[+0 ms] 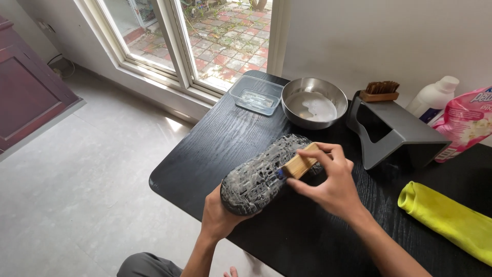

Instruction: A person is scrubbing the exterior of a shoe with a small brush and cleaning solution on a workspace table.

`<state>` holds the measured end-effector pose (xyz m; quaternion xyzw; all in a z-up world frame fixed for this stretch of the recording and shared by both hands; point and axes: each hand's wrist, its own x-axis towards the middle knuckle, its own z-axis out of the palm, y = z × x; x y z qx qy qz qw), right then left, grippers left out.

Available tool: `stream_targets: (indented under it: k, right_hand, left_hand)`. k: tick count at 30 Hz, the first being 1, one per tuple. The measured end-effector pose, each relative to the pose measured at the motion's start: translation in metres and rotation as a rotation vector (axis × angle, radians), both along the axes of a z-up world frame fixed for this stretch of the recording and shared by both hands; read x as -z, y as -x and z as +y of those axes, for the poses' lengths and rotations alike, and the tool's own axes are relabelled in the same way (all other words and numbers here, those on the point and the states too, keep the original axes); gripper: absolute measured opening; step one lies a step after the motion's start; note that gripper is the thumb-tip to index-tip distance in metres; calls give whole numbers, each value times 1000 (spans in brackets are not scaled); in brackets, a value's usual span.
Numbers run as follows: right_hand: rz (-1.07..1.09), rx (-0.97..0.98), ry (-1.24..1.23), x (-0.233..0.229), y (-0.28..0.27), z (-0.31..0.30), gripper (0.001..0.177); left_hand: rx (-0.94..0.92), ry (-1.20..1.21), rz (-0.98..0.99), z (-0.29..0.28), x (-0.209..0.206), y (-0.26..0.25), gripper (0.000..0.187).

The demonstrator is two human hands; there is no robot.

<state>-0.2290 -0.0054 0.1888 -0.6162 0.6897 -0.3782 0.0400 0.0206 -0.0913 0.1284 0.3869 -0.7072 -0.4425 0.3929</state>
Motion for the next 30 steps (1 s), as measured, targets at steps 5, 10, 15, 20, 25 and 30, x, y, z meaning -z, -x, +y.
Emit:
stream_targets:
  k: [5, 10, 15, 20, 25, 30]
  right_hand:
    - [-37, -45, 10, -1, -26, 9, 66]
    - [-38, 2, -19, -2, -15, -3, 66]
    - [-69, -68, 17, -8, -53, 14, 69]
    - [4, 8, 61, -2, -26, -6, 68]
    - [-152, 204, -36, 3, 14, -19, 58]
    - [-188, 75, 27, -2, -5, -12, 62]
  left_hand:
    - [-80, -41, -100, -1, -2, -1, 84]
    - [-129, 28, -122, 0, 5, -1, 84]
    - [-169, -31, -195, 2, 7, 0, 80]
    - [-132, 13, -130, 1, 8, -1, 78]
    - [-96, -16, -141, -1, 4, -4, 84]
    - [-131, -93, -200, -2, 2, -1, 76]
